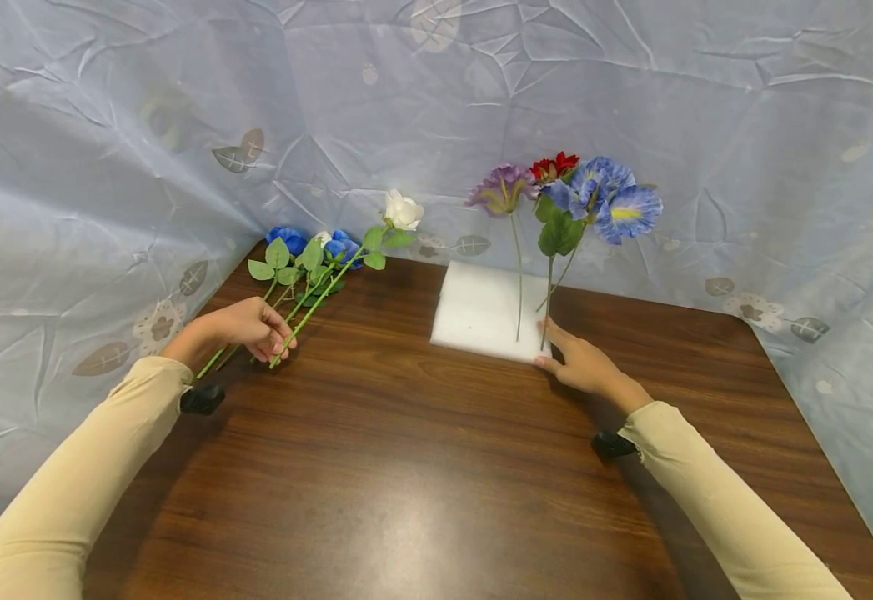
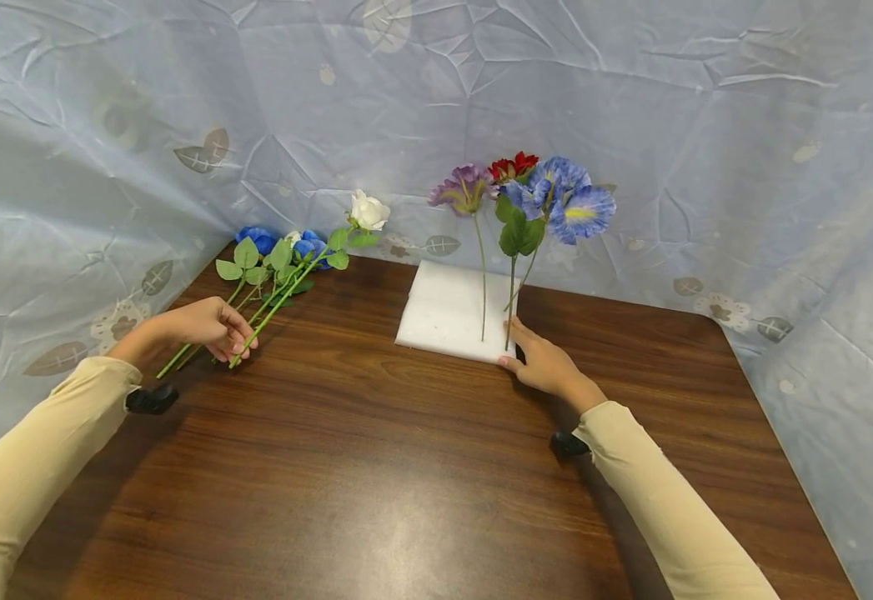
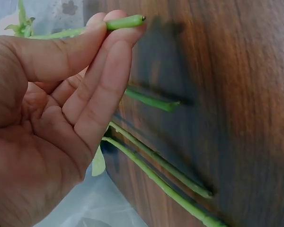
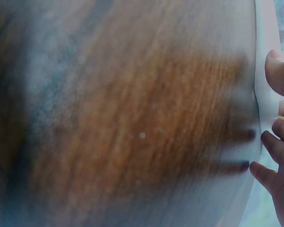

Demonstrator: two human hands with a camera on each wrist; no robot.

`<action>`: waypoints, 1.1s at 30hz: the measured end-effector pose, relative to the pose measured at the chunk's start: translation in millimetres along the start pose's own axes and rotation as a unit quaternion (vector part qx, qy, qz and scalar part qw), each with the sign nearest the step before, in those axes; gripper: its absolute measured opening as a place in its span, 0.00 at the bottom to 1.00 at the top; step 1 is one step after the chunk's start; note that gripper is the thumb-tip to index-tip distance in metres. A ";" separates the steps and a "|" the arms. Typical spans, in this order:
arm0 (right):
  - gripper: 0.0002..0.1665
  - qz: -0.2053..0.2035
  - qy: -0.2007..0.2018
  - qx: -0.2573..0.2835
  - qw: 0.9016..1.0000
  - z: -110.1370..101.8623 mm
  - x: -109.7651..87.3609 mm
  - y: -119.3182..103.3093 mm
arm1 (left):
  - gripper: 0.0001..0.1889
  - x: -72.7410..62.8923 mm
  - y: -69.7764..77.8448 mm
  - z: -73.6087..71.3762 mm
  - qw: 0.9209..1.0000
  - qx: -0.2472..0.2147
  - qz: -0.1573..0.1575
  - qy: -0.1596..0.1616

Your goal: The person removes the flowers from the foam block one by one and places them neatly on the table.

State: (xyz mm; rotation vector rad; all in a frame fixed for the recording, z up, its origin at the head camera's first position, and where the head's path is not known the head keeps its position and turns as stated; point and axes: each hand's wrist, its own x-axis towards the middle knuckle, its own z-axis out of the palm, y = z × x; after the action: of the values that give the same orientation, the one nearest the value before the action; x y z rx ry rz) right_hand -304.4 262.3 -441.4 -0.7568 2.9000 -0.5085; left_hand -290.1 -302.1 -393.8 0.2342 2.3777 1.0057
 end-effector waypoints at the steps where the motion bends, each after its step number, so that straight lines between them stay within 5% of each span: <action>1: 0.44 0.000 0.001 0.000 1.000 0.1 0.1 0.0 | 0.15 -0.4 -1.3 -0.4 1.000 0.002 -0.004 0.000; 33: 0.43 -0.001 0.006 -0.004 1.000 0.5 0.2 -1.9 | 0.18 -14.2 -17.3 -7.6 0.998 -0.017 -0.053 -0.026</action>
State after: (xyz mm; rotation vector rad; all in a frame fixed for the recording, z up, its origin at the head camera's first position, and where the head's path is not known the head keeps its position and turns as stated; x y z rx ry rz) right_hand -303.6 260.5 -441.1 -0.7592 2.9153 -0.5032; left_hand -281.5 -324.0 -395.8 0.1195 2.2994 0.9771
